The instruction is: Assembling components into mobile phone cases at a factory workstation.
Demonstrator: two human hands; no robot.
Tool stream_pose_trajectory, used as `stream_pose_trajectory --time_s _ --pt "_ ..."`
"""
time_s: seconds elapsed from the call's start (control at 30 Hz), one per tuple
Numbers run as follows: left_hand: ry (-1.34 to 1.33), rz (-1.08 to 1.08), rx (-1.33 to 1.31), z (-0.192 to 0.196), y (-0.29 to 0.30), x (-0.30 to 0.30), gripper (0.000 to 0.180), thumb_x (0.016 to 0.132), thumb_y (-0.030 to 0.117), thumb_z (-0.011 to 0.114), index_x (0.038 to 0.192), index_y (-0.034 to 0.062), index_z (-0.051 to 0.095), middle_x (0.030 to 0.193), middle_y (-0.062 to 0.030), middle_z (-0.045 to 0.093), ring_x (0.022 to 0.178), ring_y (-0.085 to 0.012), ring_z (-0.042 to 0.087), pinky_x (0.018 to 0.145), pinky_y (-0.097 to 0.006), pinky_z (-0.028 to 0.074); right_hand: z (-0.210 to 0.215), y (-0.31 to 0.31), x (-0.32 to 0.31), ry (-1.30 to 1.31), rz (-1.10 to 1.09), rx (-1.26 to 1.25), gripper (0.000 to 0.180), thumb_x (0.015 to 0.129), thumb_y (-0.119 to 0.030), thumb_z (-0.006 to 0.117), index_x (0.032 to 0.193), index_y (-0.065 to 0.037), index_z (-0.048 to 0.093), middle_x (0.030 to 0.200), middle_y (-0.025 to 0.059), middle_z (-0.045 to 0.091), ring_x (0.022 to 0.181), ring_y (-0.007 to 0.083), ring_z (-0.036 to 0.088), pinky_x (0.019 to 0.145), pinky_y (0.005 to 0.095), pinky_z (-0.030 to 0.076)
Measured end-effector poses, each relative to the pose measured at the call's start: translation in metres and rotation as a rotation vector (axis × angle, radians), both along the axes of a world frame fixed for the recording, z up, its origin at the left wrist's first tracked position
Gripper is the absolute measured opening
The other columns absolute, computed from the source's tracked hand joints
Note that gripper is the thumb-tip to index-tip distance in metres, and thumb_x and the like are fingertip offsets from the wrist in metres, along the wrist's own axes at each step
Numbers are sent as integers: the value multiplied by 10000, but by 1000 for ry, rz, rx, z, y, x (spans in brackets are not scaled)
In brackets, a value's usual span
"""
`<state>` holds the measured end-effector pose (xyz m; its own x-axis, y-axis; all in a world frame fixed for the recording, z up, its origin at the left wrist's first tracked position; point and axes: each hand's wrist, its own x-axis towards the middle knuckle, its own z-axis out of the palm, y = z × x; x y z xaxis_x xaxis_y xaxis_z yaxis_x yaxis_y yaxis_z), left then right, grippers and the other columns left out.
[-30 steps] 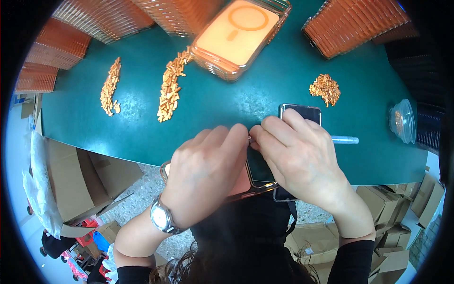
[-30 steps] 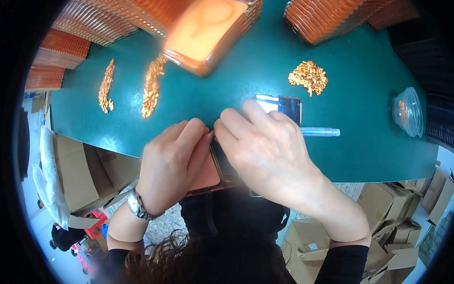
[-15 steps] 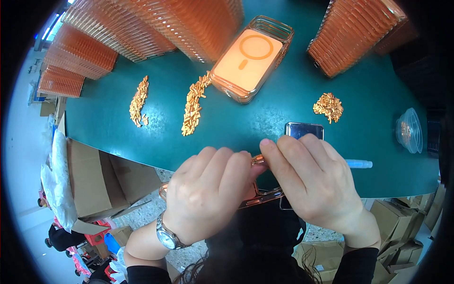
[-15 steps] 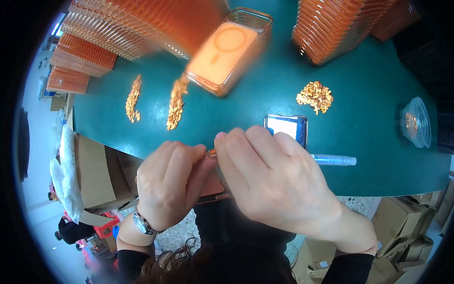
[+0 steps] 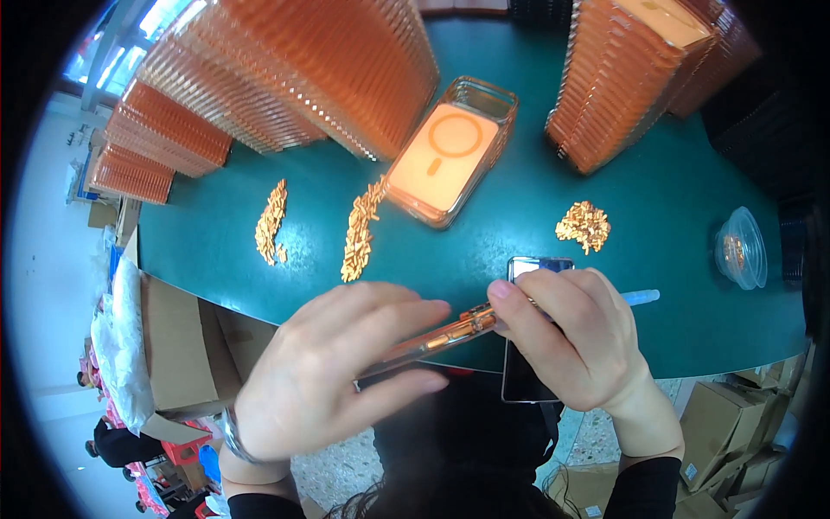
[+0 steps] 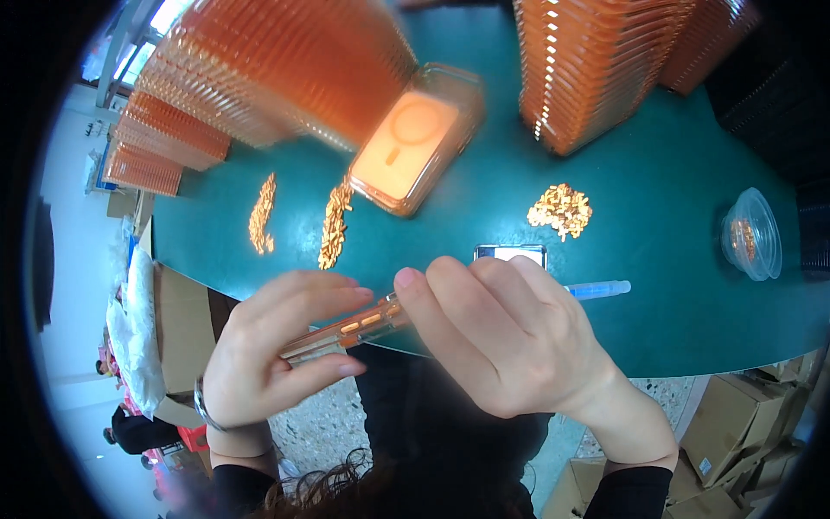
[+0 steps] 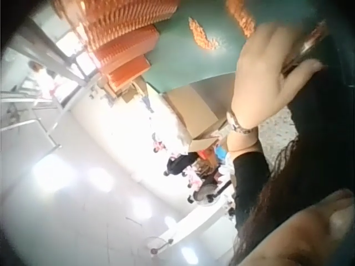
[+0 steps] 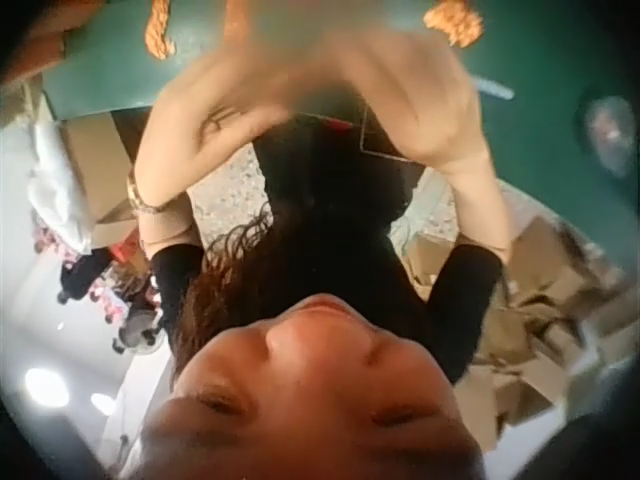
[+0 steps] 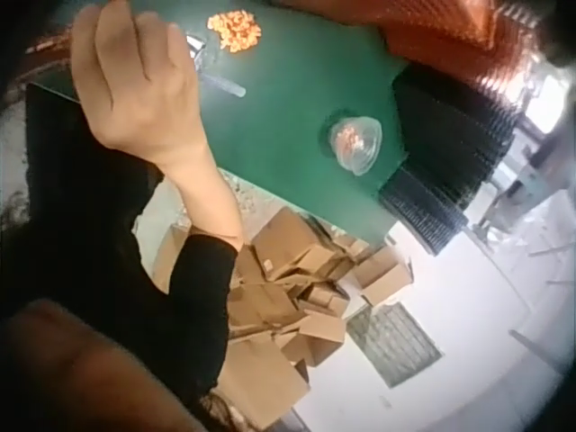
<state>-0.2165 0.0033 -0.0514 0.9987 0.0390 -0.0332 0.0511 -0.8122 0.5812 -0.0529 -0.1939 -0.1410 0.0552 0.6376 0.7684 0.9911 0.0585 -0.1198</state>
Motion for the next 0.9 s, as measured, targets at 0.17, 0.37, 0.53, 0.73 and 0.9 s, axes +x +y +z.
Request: stream_pose_trajectory --time_s 0.17,0.37,0.53,0.73,0.9 --pt "501 107 -683 -13 23 9 839 984 481 734 1568 -52 453 1450 -190 630 1300 -312 636 1119 -429 476 4 -6 14 -15 -10 37 417 811 -64 771 1218 20 731 1084 98 630 764 182 590 607 297 474" --pt "431 85 -620 -11 13 29 877 1017 521 620 1638 -33 345 1520 -175 523 1421 -264 485 1213 -411 345 -2 -52 56 450 -163 30 450 901 -38 770 1339 2 677 980 98 626 790 216 594 661 317 487" --pt "6 288 -233 -13 20 67 797 1015 353 695 1616 -47 357 1483 -254 541 1420 -345 524 1182 -412 404 47 -89 46 1427 586 651 87 1094 -104 530 1035 -43 510 865 11 451 670 104 406 487 253 387" --pt "-31 320 490 -38 24 130 934 938 585 747 1606 24 411 1271 -271 617 1149 -442 665 979 -476 556 36 -123 17 1464 466 754 87 1091 -107 537 1032 -43 529 862 15 470 665 105 420 493 256 393" --pt "5 317 675 -68 35 143 989 912 706 698 1623 86 402 1159 -270 652 1040 -477 711 852 -505 595 25 -138 -7 1507 390 779 89 1088 -109 542 1030 -42 546 860 18 486 661 106 431 498 260 398"
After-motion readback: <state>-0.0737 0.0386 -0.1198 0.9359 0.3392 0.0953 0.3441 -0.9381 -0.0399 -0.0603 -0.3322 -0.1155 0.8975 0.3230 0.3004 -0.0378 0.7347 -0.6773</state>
